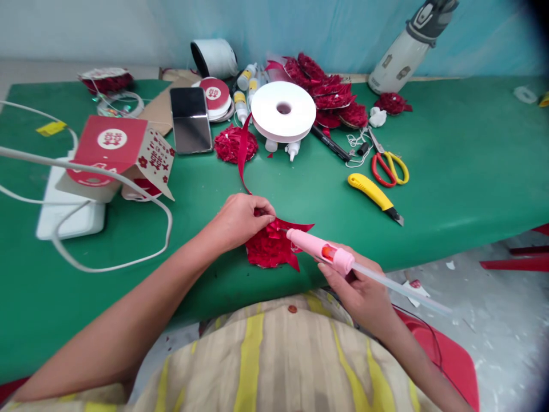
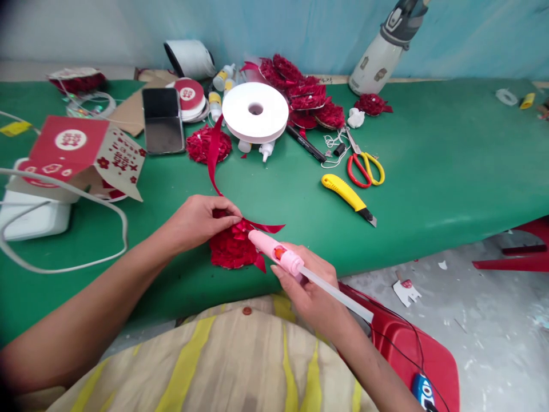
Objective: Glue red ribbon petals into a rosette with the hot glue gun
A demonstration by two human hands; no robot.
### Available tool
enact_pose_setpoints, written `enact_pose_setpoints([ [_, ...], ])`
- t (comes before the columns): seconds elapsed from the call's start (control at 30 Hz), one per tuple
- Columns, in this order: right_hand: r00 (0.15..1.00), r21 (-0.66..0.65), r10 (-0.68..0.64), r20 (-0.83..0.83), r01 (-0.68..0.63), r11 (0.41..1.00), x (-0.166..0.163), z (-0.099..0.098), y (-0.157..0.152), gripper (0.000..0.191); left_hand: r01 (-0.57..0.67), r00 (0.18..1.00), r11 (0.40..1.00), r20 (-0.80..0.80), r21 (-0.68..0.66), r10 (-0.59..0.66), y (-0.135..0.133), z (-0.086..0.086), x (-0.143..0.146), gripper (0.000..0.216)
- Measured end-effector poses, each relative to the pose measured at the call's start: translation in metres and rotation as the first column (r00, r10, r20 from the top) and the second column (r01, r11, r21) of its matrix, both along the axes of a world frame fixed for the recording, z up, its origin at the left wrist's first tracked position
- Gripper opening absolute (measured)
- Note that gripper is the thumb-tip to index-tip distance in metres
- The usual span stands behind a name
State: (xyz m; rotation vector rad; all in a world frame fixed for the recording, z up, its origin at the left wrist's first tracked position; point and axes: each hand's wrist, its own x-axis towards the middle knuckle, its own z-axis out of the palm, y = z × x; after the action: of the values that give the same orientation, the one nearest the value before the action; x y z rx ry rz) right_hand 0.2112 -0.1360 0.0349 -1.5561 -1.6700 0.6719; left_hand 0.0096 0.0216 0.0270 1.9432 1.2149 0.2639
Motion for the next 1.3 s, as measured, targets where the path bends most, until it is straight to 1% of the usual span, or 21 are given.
enact_pose_setpoints([
  [0.13, 1.000, 0.012, -0.007, 0.005, 0.007, 1.000, -0.0009, 0.0002, 0.0004, 0.020, -0.006, 1.000, 1.000, -0.008, 0.007, 0.006, -0.0011, -0.0001, 0.0007, 0.017],
  [0.43, 0.999, -0.056, 0.040, 0.013, -0.040, 0.998, -0.0035, 0.0021, 0.0043, 0.019, -0.010, 1.000, 1.000, 0.007, 0.024, 0.010, -0.0045, -0.0008, 0.0016, 0.018],
  [0.6, 0.999, -0.045, 0.042, 0.006, -0.041, 0.998, -0.0041, -0.0011, 0.0063, 0.020, 0.001, 1.000, 1.000, 0.020, 0.019, -0.001, -0.0041, -0.0027, 0.0015, 0.017],
  [0.8, 0.999, -0.041, 0.044, 0.026, -0.043, 0.998, -0.0042, 0.0022, 0.0055, 0.017, 0.009, 0.999, 1.000, 0.044, 0.008, -0.009, -0.0045, -0.0048, 0.0022, 0.016],
  [0.97, 0.999, -0.061, 0.051, 0.002, -0.051, 0.997, -0.0038, 0.0017, 0.0054, 0.018, 0.005, 0.999, 1.000, 0.048, 0.002, -0.005, -0.0060, -0.0050, 0.0024, 0.016],
  [1.13, 0.997, -0.034, 0.078, 0.029, -0.077, 0.996, -0.0026, -0.0006, 0.0060, 0.021, 0.005, 0.999, 1.000, 0.052, 0.009, -0.005, -0.0069, -0.0055, 0.0028, 0.016],
  [1.3, 0.996, -0.027, 0.079, 0.035, -0.078, 0.997, -0.0029, 0.0020, 0.0052, 0.021, 0.001, 0.999, 1.000, 0.051, 0.017, -0.002, -0.0079, -0.0063, 0.0034, 0.015],
])
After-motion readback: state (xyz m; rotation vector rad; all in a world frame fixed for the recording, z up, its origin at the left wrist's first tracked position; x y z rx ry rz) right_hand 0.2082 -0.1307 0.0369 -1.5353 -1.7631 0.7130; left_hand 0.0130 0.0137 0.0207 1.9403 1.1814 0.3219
